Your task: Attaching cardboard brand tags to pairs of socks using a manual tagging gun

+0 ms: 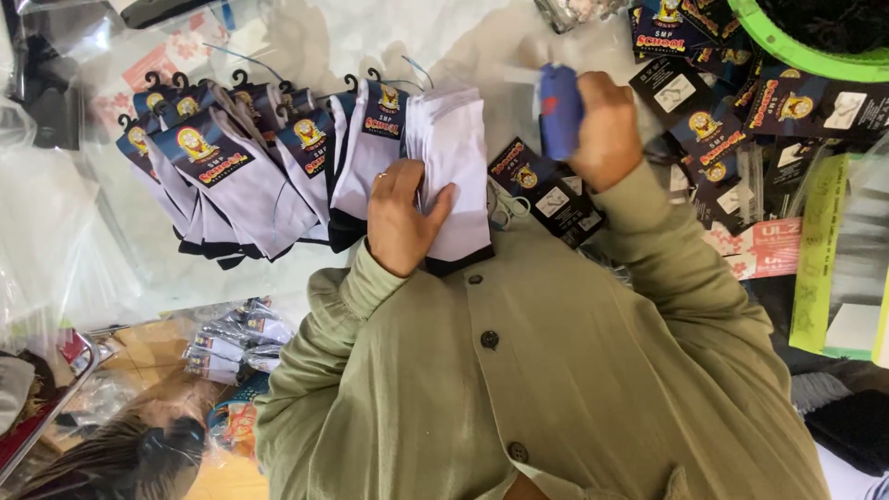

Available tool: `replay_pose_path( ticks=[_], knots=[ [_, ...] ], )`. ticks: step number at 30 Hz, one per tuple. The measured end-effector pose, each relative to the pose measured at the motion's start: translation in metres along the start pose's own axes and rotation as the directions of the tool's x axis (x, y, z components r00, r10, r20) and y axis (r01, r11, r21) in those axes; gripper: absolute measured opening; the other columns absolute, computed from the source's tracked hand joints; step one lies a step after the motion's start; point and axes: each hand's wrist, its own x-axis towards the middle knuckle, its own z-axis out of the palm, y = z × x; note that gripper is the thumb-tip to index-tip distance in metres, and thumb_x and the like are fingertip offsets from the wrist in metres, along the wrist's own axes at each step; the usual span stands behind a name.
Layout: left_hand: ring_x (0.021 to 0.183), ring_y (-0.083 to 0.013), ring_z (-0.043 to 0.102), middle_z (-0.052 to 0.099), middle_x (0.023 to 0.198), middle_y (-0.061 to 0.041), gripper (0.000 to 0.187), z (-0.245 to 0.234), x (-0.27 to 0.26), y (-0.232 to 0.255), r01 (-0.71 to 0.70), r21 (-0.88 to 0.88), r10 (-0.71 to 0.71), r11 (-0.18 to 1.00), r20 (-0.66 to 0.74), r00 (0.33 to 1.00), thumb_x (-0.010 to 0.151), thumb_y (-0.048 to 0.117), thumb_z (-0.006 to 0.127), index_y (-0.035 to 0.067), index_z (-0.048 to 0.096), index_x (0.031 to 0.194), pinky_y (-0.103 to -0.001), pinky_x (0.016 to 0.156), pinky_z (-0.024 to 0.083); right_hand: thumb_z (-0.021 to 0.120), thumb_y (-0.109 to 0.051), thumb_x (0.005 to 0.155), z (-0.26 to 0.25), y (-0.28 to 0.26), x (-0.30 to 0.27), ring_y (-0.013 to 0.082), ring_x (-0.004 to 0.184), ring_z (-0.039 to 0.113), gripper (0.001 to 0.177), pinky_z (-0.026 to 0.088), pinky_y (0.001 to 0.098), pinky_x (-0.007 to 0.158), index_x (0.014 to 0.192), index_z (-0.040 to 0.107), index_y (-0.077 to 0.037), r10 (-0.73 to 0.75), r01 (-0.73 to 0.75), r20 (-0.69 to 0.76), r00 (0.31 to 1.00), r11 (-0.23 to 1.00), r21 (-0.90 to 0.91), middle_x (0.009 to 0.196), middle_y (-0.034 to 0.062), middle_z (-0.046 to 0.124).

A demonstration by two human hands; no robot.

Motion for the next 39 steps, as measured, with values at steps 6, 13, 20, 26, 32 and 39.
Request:
replay_pose_path(
  ticks=[6,13,20,26,32,39],
  knots=[
    [0.084,-0.0312,0.057,0.059,0.088,-0.013,0.021,-0.017,0.010,0.018,-0.099,-0.321,0.082,0.942,-0.064,0.995,0.087,0.002,0.075,0.002,0.054,0.087,-0.039,0.077,0.046,0.074,0.000,0.097,-0.034,0.011,-0.013,0.0179,0.060,0.055,0.017,0.056,0.0367,0.058,0.100,0.058,-0.001,-0.012,0.041,-0.086,0.996,0.939,0.340,0.077,0.0078,0.059],
    [0.114,-0.0178,0.057,0.063,0.126,-0.007,0.058,-0.009,-0.009,0.002,0.208,-0.751,-0.122,0.626,0.169,0.978,0.091,0.011,0.070,0.001,0.049,0.144,-0.035,0.101,0.047,0.076,0.007,0.091,-0.001,0.008,-0.005,0.0339,0.074,0.071,0.019,0.058,0.0483,0.077,0.107,0.067,0.007,-0.124,0.126,-0.221,0.967,0.992,-0.004,0.097,0.0249,0.070],
    [0.111,-0.0120,0.048,0.050,0.119,-0.001,0.045,-0.032,0.017,0.035,0.266,-0.876,-0.070,0.403,0.260,0.963,0.096,0.029,0.064,0.008,0.041,0.129,-0.030,0.098,0.041,0.074,-0.007,0.096,0.015,0.030,-0.003,0.0281,0.070,0.073,0.022,0.064,0.0377,0.070,0.112,0.065,0.006,-0.079,0.087,-0.060,0.995,0.985,0.149,0.098,0.0206,0.071],
    [0.085,-0.0121,0.051,0.054,0.096,0.000,0.039,-0.037,0.024,0.055,0.294,-0.703,-0.138,0.647,0.271,0.953,0.107,0.039,0.051,0.005,0.050,0.126,-0.026,0.073,0.045,0.067,0.013,0.106,-0.107,-0.039,-0.010,0.0200,0.069,0.060,0.011,0.050,0.0304,0.062,0.117,0.064,0.011,-0.284,0.368,-0.238,0.929,0.779,0.508,0.102,0.0198,0.066],
    [0.094,-0.0172,0.066,0.067,0.121,-0.008,0.041,-0.034,0.029,0.071,0.104,-0.594,0.044,0.797,0.230,0.972,0.108,0.028,0.057,0.004,0.049,0.141,-0.029,0.087,0.054,0.062,-0.030,0.095,-0.162,-0.130,-0.025,0.0348,0.091,0.061,0.043,0.044,0.0425,0.080,0.115,0.070,0.007,-0.372,0.390,-0.124,0.920,0.832,0.395,0.103,0.0214,0.065],
    [0.140,-0.0309,0.054,0.054,0.146,-0.018,0.049,-0.035,0.019,0.055,0.038,-0.671,0.145,0.740,0.215,0.966,0.113,0.030,0.042,-0.001,0.038,0.151,-0.039,0.119,0.043,0.080,-0.013,0.091,-0.149,-0.156,0.004,0.0308,0.111,0.059,0.038,0.053,0.0399,0.100,0.118,0.069,0.010,-0.488,0.428,-0.061,0.871,0.690,0.584,0.127,0.0222,0.052]
  ],
)
